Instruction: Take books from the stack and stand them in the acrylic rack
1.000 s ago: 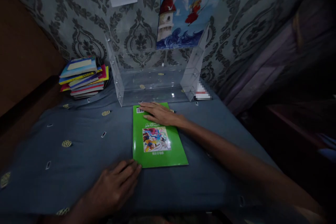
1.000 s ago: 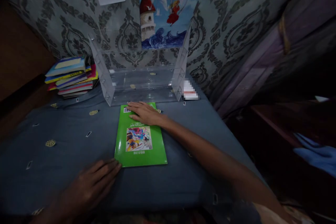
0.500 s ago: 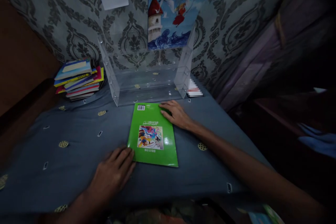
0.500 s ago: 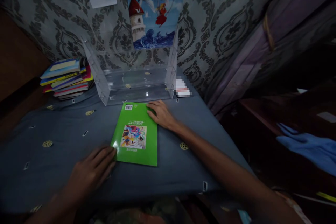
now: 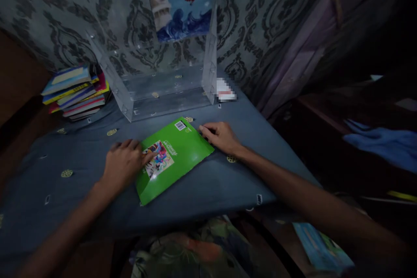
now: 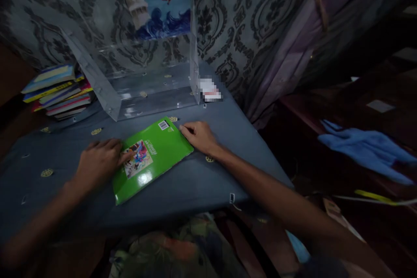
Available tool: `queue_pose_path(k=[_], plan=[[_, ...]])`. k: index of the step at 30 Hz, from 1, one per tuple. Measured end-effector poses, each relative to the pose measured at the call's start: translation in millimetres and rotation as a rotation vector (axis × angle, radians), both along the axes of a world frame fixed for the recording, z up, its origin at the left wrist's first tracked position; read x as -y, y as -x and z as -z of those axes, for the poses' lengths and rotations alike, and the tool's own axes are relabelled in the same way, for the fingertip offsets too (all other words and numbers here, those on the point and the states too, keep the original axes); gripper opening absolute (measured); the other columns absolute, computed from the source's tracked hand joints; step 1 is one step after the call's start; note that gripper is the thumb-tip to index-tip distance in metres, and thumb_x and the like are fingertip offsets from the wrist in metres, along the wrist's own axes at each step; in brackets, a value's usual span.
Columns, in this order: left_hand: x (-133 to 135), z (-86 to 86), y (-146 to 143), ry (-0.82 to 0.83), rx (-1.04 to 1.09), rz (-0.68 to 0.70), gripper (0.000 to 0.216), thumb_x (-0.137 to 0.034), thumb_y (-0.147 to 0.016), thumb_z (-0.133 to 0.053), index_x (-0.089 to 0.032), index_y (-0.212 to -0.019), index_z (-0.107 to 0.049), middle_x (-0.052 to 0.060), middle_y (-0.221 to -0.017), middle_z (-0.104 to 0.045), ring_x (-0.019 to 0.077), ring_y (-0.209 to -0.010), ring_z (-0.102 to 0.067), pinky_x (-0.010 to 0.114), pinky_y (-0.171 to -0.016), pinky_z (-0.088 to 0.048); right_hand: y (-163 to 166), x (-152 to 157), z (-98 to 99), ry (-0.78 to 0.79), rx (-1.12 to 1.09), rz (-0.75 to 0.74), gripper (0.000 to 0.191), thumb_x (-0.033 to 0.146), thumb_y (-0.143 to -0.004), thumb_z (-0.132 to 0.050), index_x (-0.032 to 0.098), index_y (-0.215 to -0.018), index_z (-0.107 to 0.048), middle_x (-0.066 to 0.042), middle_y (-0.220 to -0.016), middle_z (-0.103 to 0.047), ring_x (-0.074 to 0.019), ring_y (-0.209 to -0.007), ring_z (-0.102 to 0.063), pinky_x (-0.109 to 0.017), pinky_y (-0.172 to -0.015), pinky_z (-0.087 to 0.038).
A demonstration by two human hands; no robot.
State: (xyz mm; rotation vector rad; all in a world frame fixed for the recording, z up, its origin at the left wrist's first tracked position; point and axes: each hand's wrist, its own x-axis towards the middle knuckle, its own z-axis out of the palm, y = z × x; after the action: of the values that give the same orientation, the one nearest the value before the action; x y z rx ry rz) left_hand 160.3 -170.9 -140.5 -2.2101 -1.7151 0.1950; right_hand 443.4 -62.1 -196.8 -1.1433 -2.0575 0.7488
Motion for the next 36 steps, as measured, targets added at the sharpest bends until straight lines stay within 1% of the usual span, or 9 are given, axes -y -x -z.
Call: queue_pose_path(k=[2,5,8,11,16,24,26,31,36], plan=[[-8,-5.5,-26,0.017,0.012,0.020,0.042,-0.050,-0.101,-0.050,-0.014,-0.096,-0.071,0.014,-0.107,-0.073,0.0306,-0.098,-0.069,0.040,-0.080,-0.050,1,-2,1.8,0.075,-0.060,-0.030,0.044,0.045,-0.094,-0.047,0.019,-0.059,-0.056,0.003,-0.050,-0.052,-0.0119,-0.047,-0.050,-0.025,-0.048,-0.034],[-11,-1.5,-71,0.060,0.088,0.175,0.042,-0.049,-0.100,-0.053,-0.013,-0.117,-0.066,0.014,-0.124,-0.068,0.0290,-0.109,-0.065,0.040,-0.087,-0.051,0,-7,5.3,0.207,-0.182,-0.071,0.041,0.049,-0.092,-0.050,0.017,-0.069,-0.063,0.001,-0.058,-0.060,-0.0110,-0.045,-0.054,-0.024,-0.045,-0.040],[-11,7.2,-108,0.130,0.115,0.267,0.046,-0.051,-0.096,-0.059,-0.011,-0.117,-0.064,0.017,-0.123,-0.066,0.0318,-0.111,-0.063,0.044,-0.090,-0.052,-2,-8,8.9,0.290,-0.274,-0.093,0.041,0.052,-0.090,-0.053,0.015,-0.079,-0.068,0.000,-0.063,-0.062,-0.0100,-0.045,-0.055,-0.023,-0.043,-0.043],[-14,10.4,-126,0.190,0.106,0.236,0.039,-0.043,-0.096,-0.062,-0.009,-0.114,-0.064,0.020,-0.122,-0.065,0.0338,-0.112,-0.062,0.045,-0.086,-0.055,-7,-5,11.4,0.255,-0.304,-0.092,0.040,0.050,-0.091,-0.053,0.015,-0.079,-0.069,-0.001,-0.064,-0.063,-0.0089,-0.047,-0.056,-0.021,-0.044,-0.044],[-19,12.8,-128,0.196,0.114,0.212,0.035,-0.033,-0.098,-0.060,-0.007,-0.122,-0.063,0.022,-0.130,-0.063,0.0345,-0.117,-0.062,0.045,-0.085,-0.058,-14,1,11.9,0.196,-0.329,-0.069,0.040,0.049,-0.092,-0.053,0.015,-0.079,-0.070,-0.002,-0.068,-0.067,-0.0094,-0.050,-0.057,-0.022,-0.047,-0.044],[-18,26.2,-126,0.094,0.078,0.294,0.039,-0.028,-0.100,-0.055,-0.001,-0.126,-0.061,0.028,-0.133,-0.062,0.0389,-0.122,-0.061,0.046,-0.085,-0.058,-14,3,6.0,0.235,-0.378,-0.063,0.041,0.053,-0.091,-0.056,0.016,-0.086,-0.074,-0.004,-0.075,-0.072,-0.0108,-0.056,-0.059,-0.022,-0.049,-0.044],[-19,23.6,-126,0.106,0.079,0.311,0.034,-0.025,-0.100,-0.053,-0.002,-0.122,-0.063,0.027,-0.129,-0.065,0.0372,-0.117,-0.064,0.044,-0.082,-0.059,-14,5,4.0,0.240,-0.387,-0.068,0.042,0.054,-0.091,-0.056,0.016,-0.086,-0.074,-0.004,-0.075,-0.072,-0.0110,-0.057,-0.059,-0.022,-0.049,-0.044],[-21,10.9,-125,0.185,0.118,0.307,0.021,-0.015,-0.101,-0.047,-0.008,-0.101,-0.067,0.018,-0.100,-0.071,0.0309,-0.094,-0.071,0.037,-0.067,-0.059,-17,6,-0.5,0.230,-0.375,-0.094,0.046,0.059,-0.091,-0.056,0.016,-0.088,-0.074,-0.004,-0.077,-0.072,-0.0126,-0.060,-0.060,-0.024,-0.053,-0.047],[-22,9.4,-124,0.175,0.125,0.306,0.020,-0.016,-0.101,-0.047,-0.008,-0.102,-0.066,0.018,-0.099,-0.071,0.0300,-0.097,-0.069,0.035,-0.067,-0.058,-17,5,-1.5,0.220,-0.375,-0.092,0.046,0.057,-0.092,-0.054,0.016,-0.089,-0.075,-0.005,-0.078,-0.073,-0.0130,-0.061,-0.061,-0.024,-0.054,-0.048]])
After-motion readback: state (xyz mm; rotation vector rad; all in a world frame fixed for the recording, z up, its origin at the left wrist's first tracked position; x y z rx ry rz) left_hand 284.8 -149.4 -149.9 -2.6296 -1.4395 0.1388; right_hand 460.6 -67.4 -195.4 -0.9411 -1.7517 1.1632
